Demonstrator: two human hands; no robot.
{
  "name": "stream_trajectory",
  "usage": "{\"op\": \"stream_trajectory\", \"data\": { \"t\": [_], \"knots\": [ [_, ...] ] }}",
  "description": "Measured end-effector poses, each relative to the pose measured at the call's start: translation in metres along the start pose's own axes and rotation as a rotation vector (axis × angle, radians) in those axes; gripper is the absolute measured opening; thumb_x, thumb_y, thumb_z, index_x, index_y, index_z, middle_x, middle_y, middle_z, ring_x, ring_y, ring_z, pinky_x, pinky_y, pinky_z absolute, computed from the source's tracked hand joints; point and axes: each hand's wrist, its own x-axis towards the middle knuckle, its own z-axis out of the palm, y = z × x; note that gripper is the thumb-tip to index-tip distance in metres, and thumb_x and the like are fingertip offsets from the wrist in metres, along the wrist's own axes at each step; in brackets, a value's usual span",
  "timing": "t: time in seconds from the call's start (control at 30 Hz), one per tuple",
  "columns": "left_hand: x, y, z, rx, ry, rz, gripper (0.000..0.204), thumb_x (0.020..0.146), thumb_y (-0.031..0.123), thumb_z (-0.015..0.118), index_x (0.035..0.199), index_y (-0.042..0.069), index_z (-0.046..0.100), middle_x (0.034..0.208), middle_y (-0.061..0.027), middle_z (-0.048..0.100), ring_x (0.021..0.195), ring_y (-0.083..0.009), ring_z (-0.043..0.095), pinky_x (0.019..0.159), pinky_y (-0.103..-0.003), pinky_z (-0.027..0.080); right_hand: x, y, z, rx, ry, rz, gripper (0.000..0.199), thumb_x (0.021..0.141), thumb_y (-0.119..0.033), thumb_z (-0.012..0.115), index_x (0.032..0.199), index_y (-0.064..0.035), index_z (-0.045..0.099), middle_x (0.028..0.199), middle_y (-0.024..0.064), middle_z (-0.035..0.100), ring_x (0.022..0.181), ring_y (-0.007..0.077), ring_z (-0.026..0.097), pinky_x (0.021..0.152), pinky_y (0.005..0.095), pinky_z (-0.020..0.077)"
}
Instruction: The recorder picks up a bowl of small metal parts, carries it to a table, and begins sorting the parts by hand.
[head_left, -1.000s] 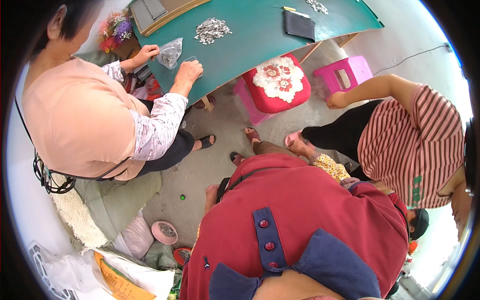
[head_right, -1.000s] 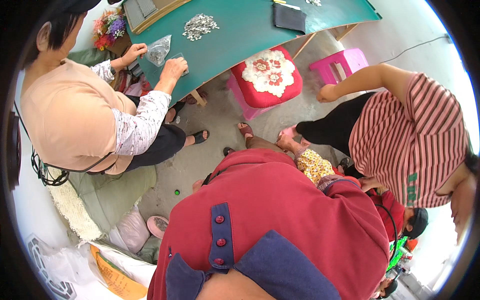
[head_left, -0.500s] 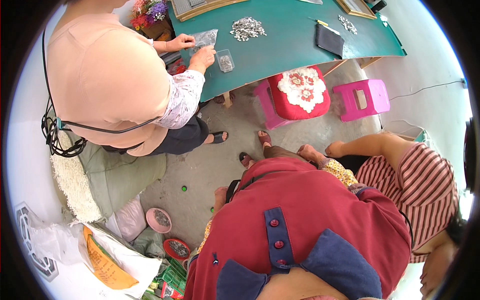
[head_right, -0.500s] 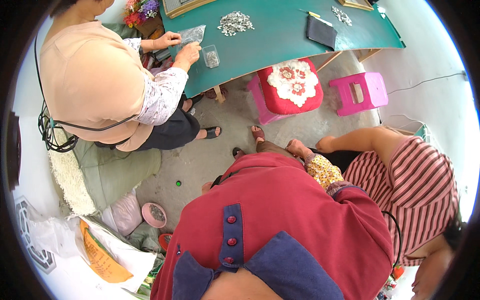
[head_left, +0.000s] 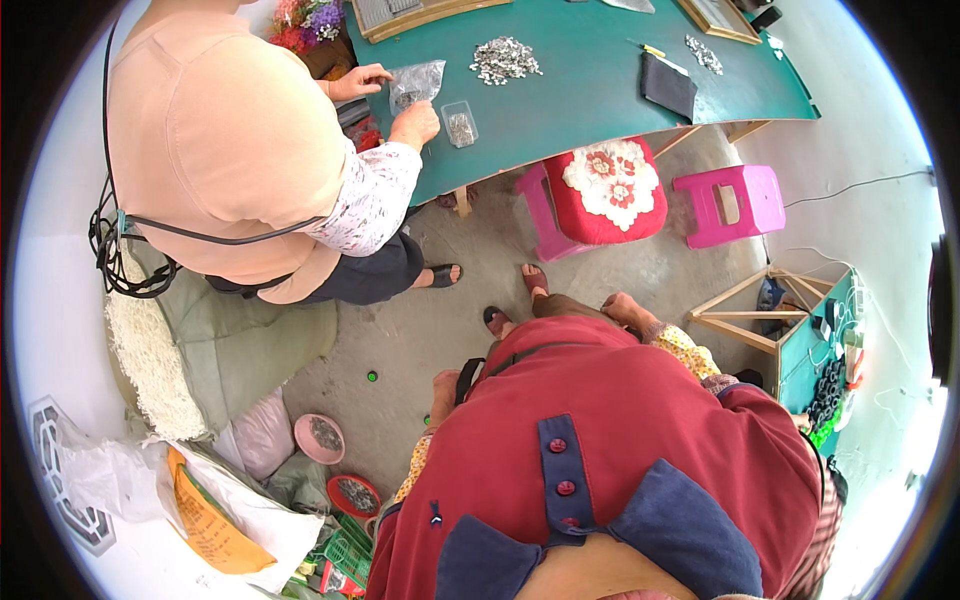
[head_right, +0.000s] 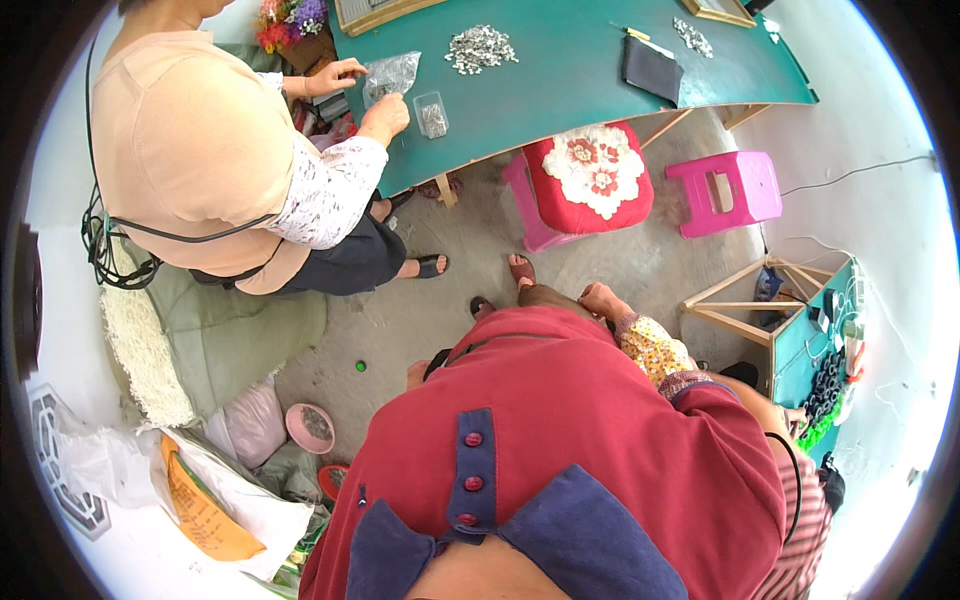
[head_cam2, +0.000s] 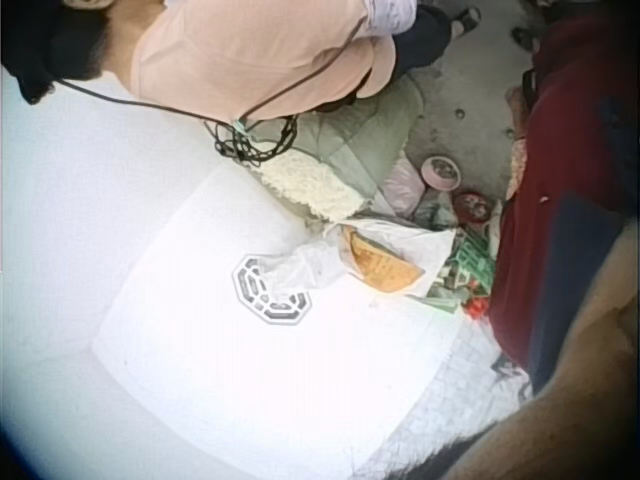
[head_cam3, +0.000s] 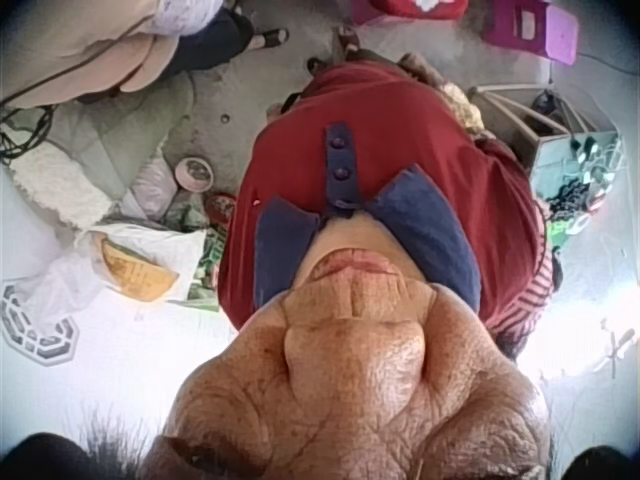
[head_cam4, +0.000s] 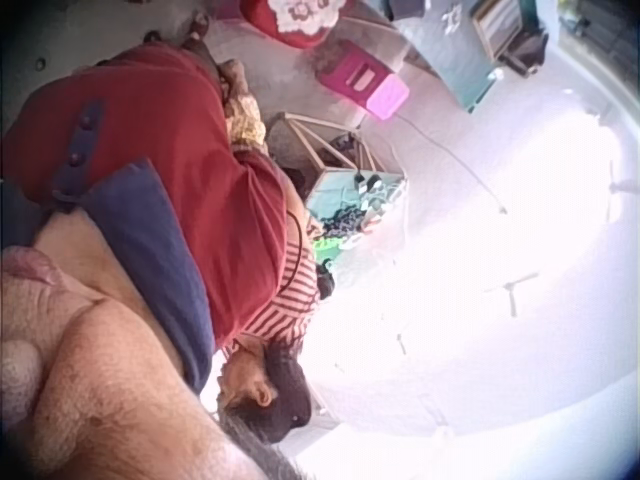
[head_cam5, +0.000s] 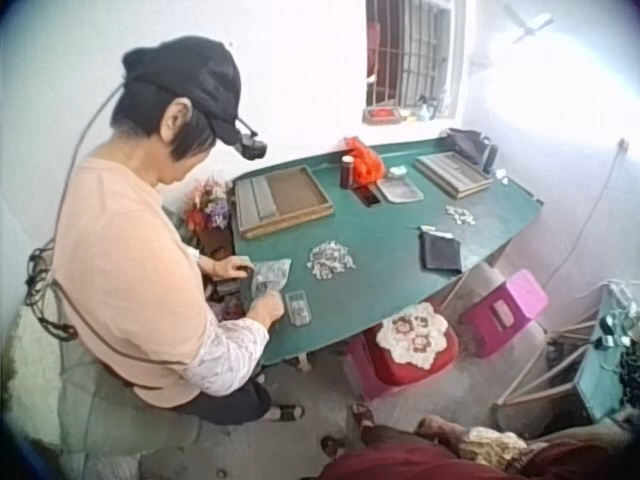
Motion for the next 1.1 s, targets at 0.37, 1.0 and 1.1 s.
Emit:
{"op": "stream_trajectory", "data": {
  "t": [0.37, 1.0, 1.1],
  "knots": [
    [0.001, 0.060, -0.007, -0.663, 0.017, -0.337, 0.008, 0.072, 0.008, 0.052, 0.070, 0.003, 0.059, 0.059, -0.0022, 0.054, 0.050, -0.0133, 0.051, 0.044, -0.027, 0.041, -0.034, 0.032, -0.001, 0.072, 0.101, 0.070, 0.029, 0.072, -0.024, 0.054, 0.088, -0.0007, 0.060, 0.065, 0.0114, 0.058, 0.053, 0.0205, 0.056, 0.046, 0.0338, 0.0453],
    [-0.026, 0.073, 0.011, -0.236, 0.091, -0.455, 0.029, 0.077, 0.024, 0.050, 0.097, 0.005, 0.059, 0.080, -0.0071, 0.062, 0.071, -0.0146, 0.057, 0.064, -0.028, 0.044, 0.074, 0.077, -0.052, 0.915, 0.074, 0.023, 0.028, 0.078, -0.023, 0.056, 0.081, 0.0040, 0.051, 0.065, 0.0111, 0.052, 0.051, 0.0180, 0.052, 0.045, 0.0302, 0.0482],
    [-0.035, -0.069, 0.001, -0.119, 0.009, -0.261, 0.031, 0.080, 0.021, 0.047, 0.104, 0.003, 0.055, 0.090, -0.0072, 0.061, 0.081, -0.0151, 0.057, 0.071, -0.027, 0.043, 0.103, 0.047, -0.059, 1.073, 0.128, 0.090, 0.049, 0.076, -0.026, 0.060, 0.105, 0.0096, 0.042, 0.091, 0.0193, 0.051, 0.079, 0.0254, 0.054, 0.058, 0.0343, 0.0504]
  ]
}}
